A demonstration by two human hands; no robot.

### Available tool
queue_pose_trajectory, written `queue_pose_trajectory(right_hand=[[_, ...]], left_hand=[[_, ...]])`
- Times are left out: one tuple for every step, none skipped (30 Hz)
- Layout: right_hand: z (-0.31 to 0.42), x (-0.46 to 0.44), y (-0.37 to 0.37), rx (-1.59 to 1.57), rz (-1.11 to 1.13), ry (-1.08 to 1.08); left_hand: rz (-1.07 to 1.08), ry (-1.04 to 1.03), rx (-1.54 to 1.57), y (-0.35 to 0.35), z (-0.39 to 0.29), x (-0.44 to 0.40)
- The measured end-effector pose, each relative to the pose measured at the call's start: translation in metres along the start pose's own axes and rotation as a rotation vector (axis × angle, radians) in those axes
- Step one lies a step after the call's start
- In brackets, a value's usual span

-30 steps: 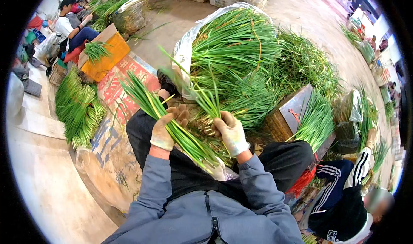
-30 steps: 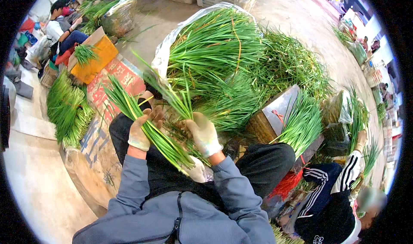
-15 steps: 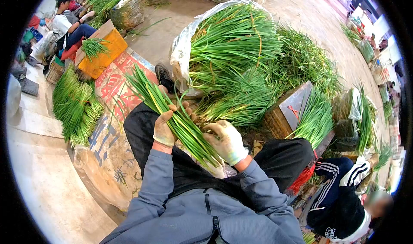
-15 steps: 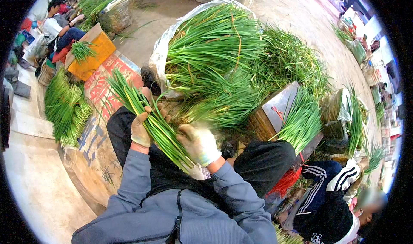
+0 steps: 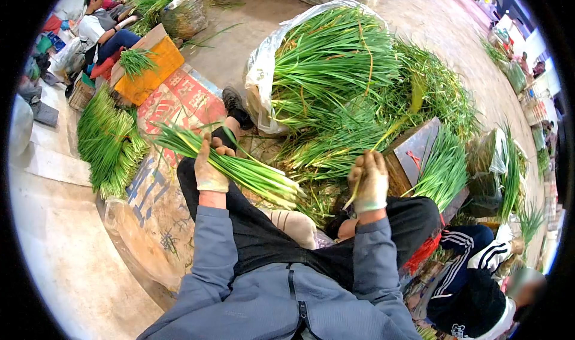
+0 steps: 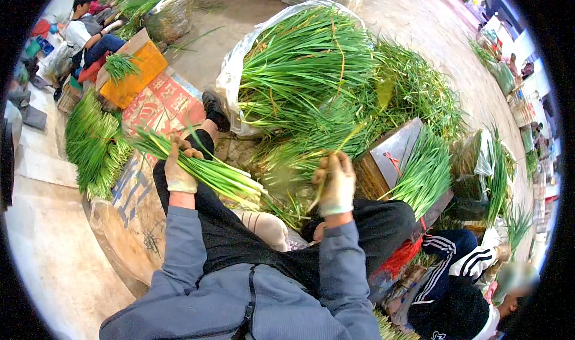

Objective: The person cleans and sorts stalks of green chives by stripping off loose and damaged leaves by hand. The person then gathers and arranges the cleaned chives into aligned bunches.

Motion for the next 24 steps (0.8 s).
queue_pose_trajectory(right_hand=[[0.010,-0.016,0.028,0.372,-0.065,0.094],[0.013,-0.030,0.045,0.742,-0.127,0.193],[0.013,-0.023,0.042,0.963,-0.195,0.125],[0.009,0.001,0.006,0.815,-0.116,0.004],[-0.005,0.011,-0.024,0.866,-0.004,0.068],[-0.022,0.024,-0.049,0.913,0.109,0.126],[-0.040,0.040,-0.077,1.078,0.237,0.265],[-0.057,0.055,-0.103,1.237,0.367,0.413],[-0.069,0.065,-0.126,1.354,0.407,0.471],[-0.076,0.074,-0.143,1.470,0.447,0.528],[-0.080,0.072,-0.143,1.467,0.448,0.530],[-0.090,0.067,-0.141,1.518,0.465,0.509],[-0.098,0.063,-0.143,1.571,0.484,0.491],[-0.092,0.060,-0.140,1.449,0.482,0.461],[-0.087,0.056,-0.137,1.355,0.515,0.452],[-0.082,0.053,-0.133,1.262,0.541,0.444],[-0.092,0.042,-0.115,1.163,0.492,0.201],[-0.100,0.034,-0.094,0.951,0.413,-0.042],[-0.097,0.035,-0.089,0.849,0.373,-0.155],[-0.095,0.037,-0.083,0.744,0.332,-0.267],[-0.084,0.034,-0.078,0.589,0.319,-0.172],[-0.072,0.028,-0.066,0.530,0.193,-0.215],[-0.054,0.019,-0.053,0.440,0.091,-0.122],[-0.035,0.009,-0.037,0.330,0.003,-0.077]], left_hand=[[-0.092,0.002,0.036,0.004,-0.007,-0.001],[-0.091,-0.004,0.035,0.003,-0.010,-0.001],[-0.135,-0.058,-0.058,0.006,-0.015,-0.003],[-0.182,-0.110,-0.150,0.009,-0.020,-0.003],[-0.248,-0.100,-0.195,0.010,-0.017,-0.003],[-0.274,-0.092,-0.198,0.007,-0.012,0.000],[-0.236,-0.061,-0.182,0.004,-0.005,0.002],[-0.193,-0.030,-0.164,0.000,0.003,0.002],[-0.387,-0.054,-0.193,0.005,0.003,0.008],[-0.384,-0.055,-0.194,0.004,0.005,0.009],[-0.387,-0.049,-0.221,0.005,0.005,0.011],[-0.390,-0.047,-0.248,0.006,0.005,0.012],[-0.434,-0.084,-0.316,0.003,-0.002,0.016],[-0.437,-0.091,-0.314,0.006,-0.005,0.016],[-0.421,-0.113,-0.300,0.008,-0.010,0.017],[-0.403,-0.132,-0.286,0.008,-0.013,0.017],[-0.451,-0.148,-0.308,0.013,-0.018,0.019],[-0.497,-0.162,-0.331,0.016,-0.022,0.019],[-0.455,-0.166,-0.326,0.015,-0.022,0.016],[-0.415,-0.170,-0.323,0.018,-0.024,0.014],[-0.449,-0.190,-0.284,0.038,-0.027,0.004],[-0.448,-0.187,-0.284,0.046,-0.032,0.000],[-0.416,-0.206,-0.279,0.046,-0.039,-0.004],[-0.386,-0.227,-0.276,0.047,-0.044,-0.006]])
Point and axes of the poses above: each hand's wrist, its own x-axis away from the middle knuckle, its own y-axis out of the back of the hand, z = x × y, the point moved 10 cm from there along -x, towards the middle knuckle, and after that the axes turned 7 degrees about -y, right-handed, at the moved point
